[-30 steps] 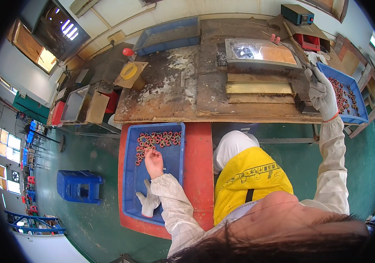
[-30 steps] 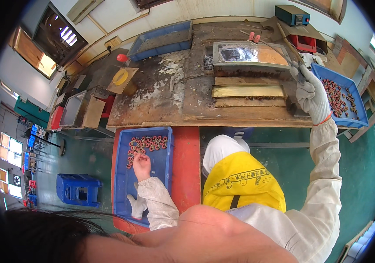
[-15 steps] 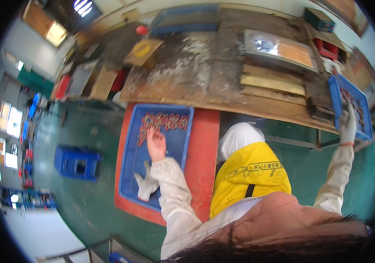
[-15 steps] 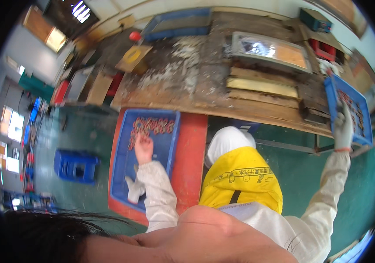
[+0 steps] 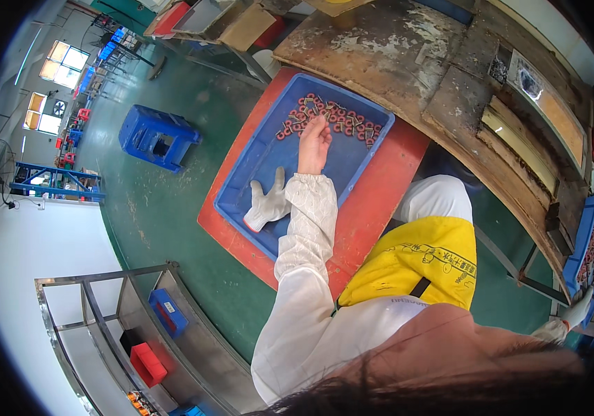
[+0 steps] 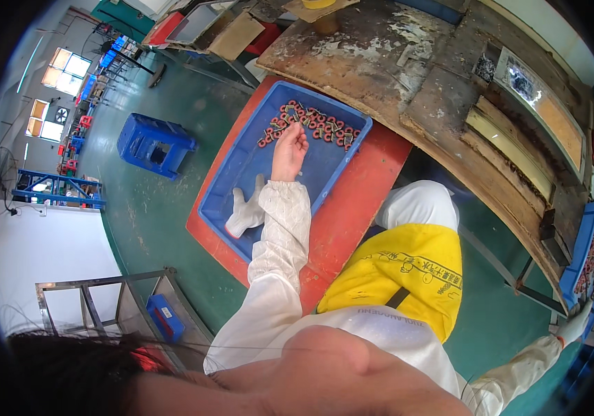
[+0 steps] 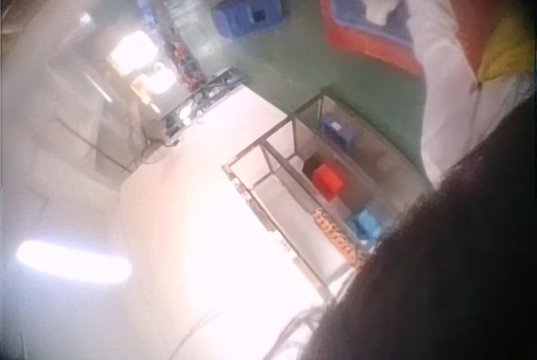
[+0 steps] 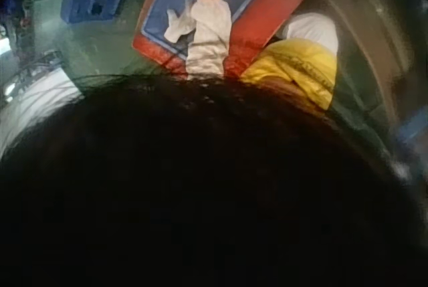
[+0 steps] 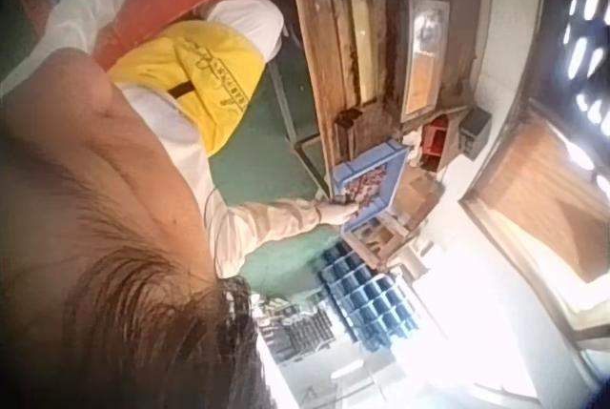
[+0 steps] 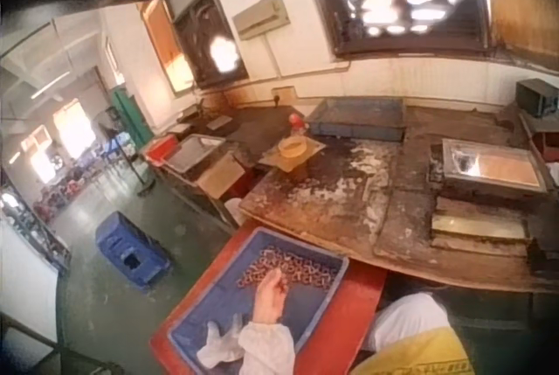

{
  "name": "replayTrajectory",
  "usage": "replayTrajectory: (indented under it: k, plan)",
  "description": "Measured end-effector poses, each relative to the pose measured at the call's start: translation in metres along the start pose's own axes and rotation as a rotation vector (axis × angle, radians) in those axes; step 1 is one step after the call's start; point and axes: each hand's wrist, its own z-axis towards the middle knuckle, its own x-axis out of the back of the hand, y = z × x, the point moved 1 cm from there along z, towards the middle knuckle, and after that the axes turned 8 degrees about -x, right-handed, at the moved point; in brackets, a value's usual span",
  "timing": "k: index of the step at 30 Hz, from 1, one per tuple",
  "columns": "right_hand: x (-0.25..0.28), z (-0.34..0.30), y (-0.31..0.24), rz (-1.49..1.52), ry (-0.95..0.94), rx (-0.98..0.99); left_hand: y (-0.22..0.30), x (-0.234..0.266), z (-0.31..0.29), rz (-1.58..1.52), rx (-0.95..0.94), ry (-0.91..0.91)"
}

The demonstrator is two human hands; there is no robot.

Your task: The person slides rings from a tray onto a metal rod, dips the loaded rod into a heated liquid bath, and transfers the rings into a collection tray.

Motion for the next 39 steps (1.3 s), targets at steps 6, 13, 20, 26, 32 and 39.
replayTrajectory:
  k: [6, 13, 20, 26, 32, 39]
  plan:
    - [-0.054, -0.082, -0.031, -0.059, 0.038, 0.091, -0.013, 0.009, 0.003, 1.296, -0.598, -0.226]
    - [-0.049, -0.062, -0.02, -0.016, 0.029, 0.094, -0.016, 0.006, -0.016, 1.761, -0.615, -0.247]
    - [-0.069, -0.09, -0.036, -0.122, 0.042, 0.11, -0.023, 0.029, 0.015, 1.628, -0.928, -0.414]
    - [-0.05, -0.075, -0.038, -0.343, 0.248, 0.425, -0.021, 0.03, 0.01, 1.743, -0.662, -0.559]
    - [-0.035, -0.087, -0.054, -0.849, 0.328, 0.576, -0.026, 0.016, 0.009, 1.75, -0.633, -0.563]
    - [-0.026, -0.08, -0.073, -1.158, 0.337, 0.734, -0.021, 0.024, 0.014, 1.741, -0.63, -0.568]
